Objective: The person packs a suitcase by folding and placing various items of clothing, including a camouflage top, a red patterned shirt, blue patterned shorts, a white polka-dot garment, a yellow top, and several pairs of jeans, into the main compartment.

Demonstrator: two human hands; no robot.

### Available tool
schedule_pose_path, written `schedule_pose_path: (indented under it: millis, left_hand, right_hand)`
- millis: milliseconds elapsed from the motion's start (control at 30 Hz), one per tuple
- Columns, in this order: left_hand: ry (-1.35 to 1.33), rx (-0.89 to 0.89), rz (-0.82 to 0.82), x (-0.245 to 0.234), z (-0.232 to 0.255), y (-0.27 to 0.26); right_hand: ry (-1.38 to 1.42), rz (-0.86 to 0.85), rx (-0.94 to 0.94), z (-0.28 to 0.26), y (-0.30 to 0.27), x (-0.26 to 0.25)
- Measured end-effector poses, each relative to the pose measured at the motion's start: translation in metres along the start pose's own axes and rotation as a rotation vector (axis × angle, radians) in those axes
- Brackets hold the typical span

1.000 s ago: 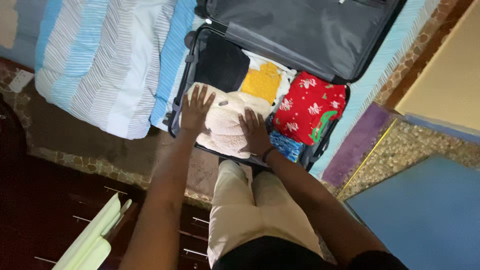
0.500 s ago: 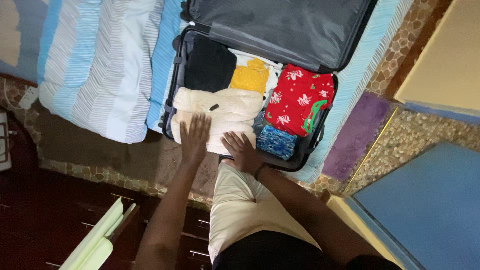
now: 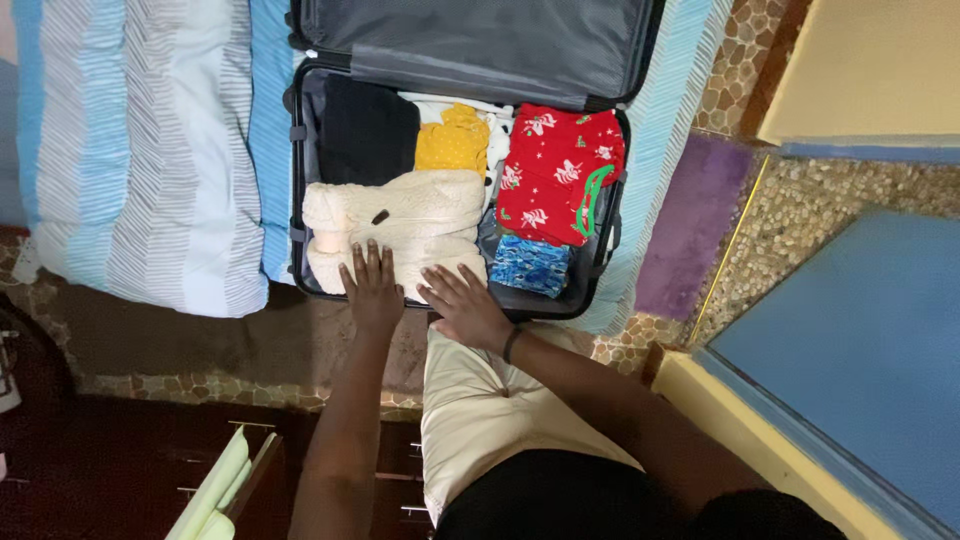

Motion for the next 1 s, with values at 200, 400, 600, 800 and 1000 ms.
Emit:
schedule_pose_path:
  millis: [200,400,600,800,1000]
  left_hand:
    - [-0.014,-0.026,0.025,0.008,0.005,0.001]
    - [-0.152,-0.003,0.004,-0.029,-0.001,-0.005]
    - [-0.047,-0.057,0.061,-0.061,0.006,-0.019]
    - [0.0,-0.162,0.105,-0.098,0.018,-0.04]
    - [-0.224,-0.162,0.05,-0.125,0.032,-0.084]
  right_hand:
    - [0.089,-0.149,0.075,0.005,-0.005,-0.001]
    - [0.142,-0.09,0.009,0.011,-0.003,-0.004]
    - [0.195,-0.008,0.013,0.039,-0.058,-0.006]
    - [0.301,0.025,0.166,0.035,-0.082,-0.033]
    - [0.292,0.002,0.131,0.03,-0.094,-0.043]
Point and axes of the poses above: each hand's wrist, its own y-axis towards the middle knuckle, its own x-axis out of the palm, z = x × y, the point moved 2 cm from there along y, towards the middle knuckle, and after that the axes turned 13 degrees about y, right-handed, at the moved point
